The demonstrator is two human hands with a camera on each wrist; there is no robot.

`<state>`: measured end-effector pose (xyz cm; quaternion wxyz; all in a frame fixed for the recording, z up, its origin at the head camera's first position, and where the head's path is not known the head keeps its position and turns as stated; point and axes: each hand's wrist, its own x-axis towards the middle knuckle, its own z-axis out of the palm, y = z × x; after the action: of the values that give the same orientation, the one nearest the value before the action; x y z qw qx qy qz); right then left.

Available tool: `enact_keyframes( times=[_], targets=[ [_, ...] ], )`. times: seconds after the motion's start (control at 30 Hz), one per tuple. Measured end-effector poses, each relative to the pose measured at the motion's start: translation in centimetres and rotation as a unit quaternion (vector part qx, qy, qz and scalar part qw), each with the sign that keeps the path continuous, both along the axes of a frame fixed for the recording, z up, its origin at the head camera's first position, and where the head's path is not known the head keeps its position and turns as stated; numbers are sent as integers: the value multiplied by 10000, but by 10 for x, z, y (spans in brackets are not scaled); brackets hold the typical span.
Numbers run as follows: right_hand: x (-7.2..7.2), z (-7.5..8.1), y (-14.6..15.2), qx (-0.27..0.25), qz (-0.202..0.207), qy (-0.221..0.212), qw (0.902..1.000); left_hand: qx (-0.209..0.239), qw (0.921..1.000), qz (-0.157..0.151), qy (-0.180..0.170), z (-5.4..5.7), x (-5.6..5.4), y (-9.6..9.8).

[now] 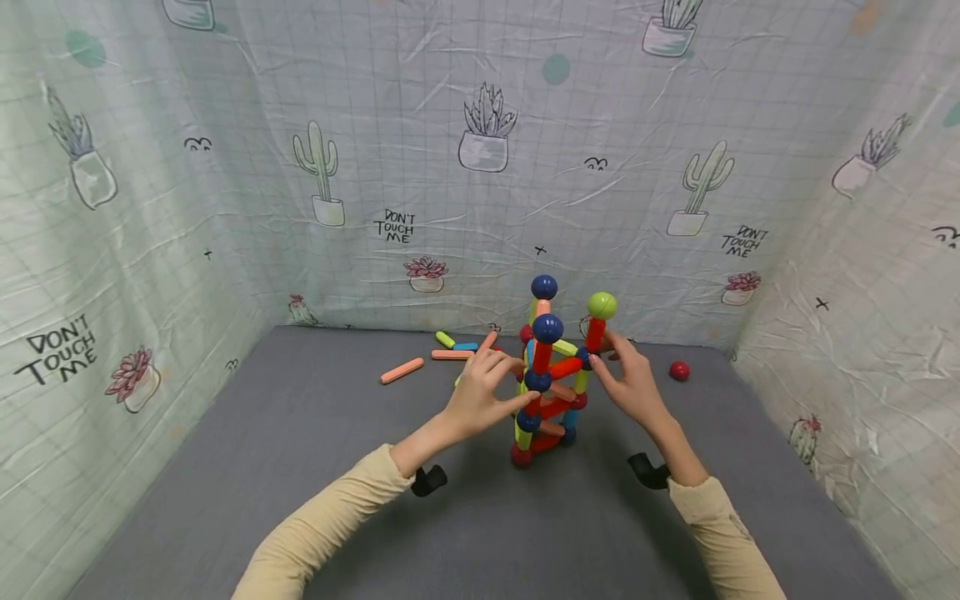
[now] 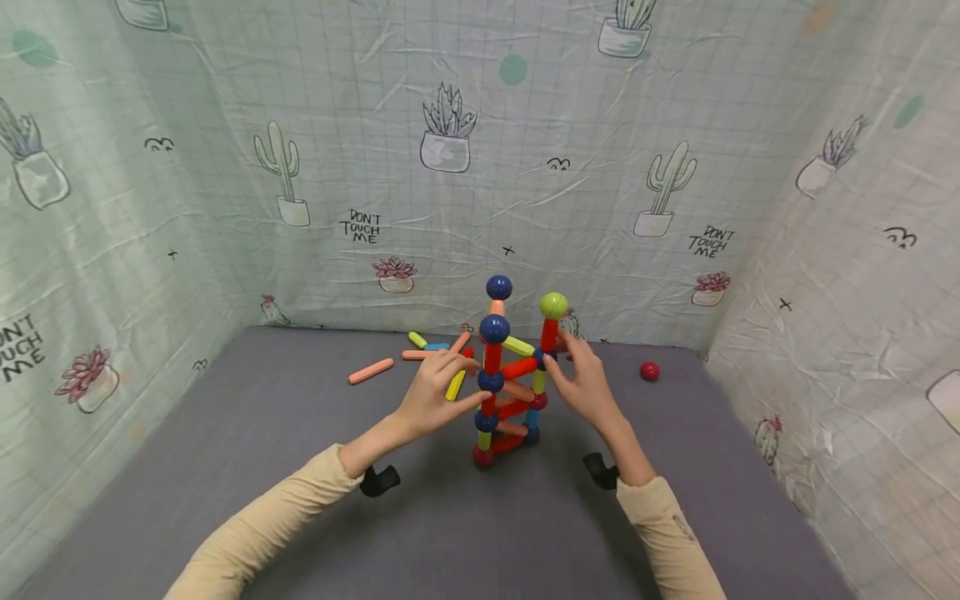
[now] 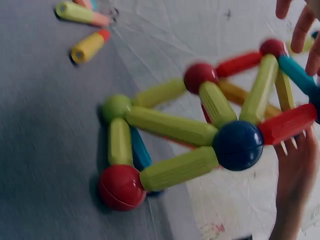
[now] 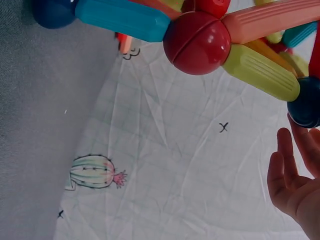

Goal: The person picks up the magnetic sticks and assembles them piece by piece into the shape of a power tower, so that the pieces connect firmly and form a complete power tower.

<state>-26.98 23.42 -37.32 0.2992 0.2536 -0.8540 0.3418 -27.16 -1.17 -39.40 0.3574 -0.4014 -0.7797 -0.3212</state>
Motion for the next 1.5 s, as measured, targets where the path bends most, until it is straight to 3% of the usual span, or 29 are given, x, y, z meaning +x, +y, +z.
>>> enact_keyframes(
  times=[0.13,0.23,0.5,0.63,0.7,0.8,0.93,1.03,1.13,1.2,1.27,1.37,1.43,1.5],
  targets=[
    [8,0,2,28,-68,2,10000,5,9999,-134,40,-1,-15,-10],
    [14,-2,2,73,-95,121,9999,-144,9997,-63,212,-2,-28,-18],
    [24,-5,-5,80,465,556,9973,-291,9987,-12,424,-12,-60,-34],
    [26,-4,-6,14,388,551,9977,-818,9941,375,599,-25,-73,-37],
    [27,-2,-4,-71,297,547,9980,-1355,9852,769,716,-35,-81,-37],
    [27,4,-3,-312,151,640,9973,-2192,9644,1219,843,-49,-93,-34],
    [26,16,-6,-725,-55,950,9928,-3074,9378,1467,669,-61,-103,-30],
    [25,27,-9,-973,-117,1198,9879,-3725,9152,1533,150,-70,-109,-28],
    [26,36,-13,-969,-30,1428,9850,-4312,8876,1527,-533,-78,-110,-29],
    [27,40,-14,-860,118,1562,9839,-4470,8782,1442,-901,-81,-109,-30],
    [27,41,-16,-752,296,1697,9822,-4496,8771,1337,-1036,-82,-107,-30],
    [26,41,-17,-637,486,1858,9793,-4339,8881,1185,-948,-80,-101,-32],
    [25,40,-17,-588,510,1916,9784,-4290,8907,1252,-839,-78,-96,-34],
    [24,39,-18,-538,482,1950,9781,-4311,8882,1426,-707,-76,-90,-36]
  ],
)
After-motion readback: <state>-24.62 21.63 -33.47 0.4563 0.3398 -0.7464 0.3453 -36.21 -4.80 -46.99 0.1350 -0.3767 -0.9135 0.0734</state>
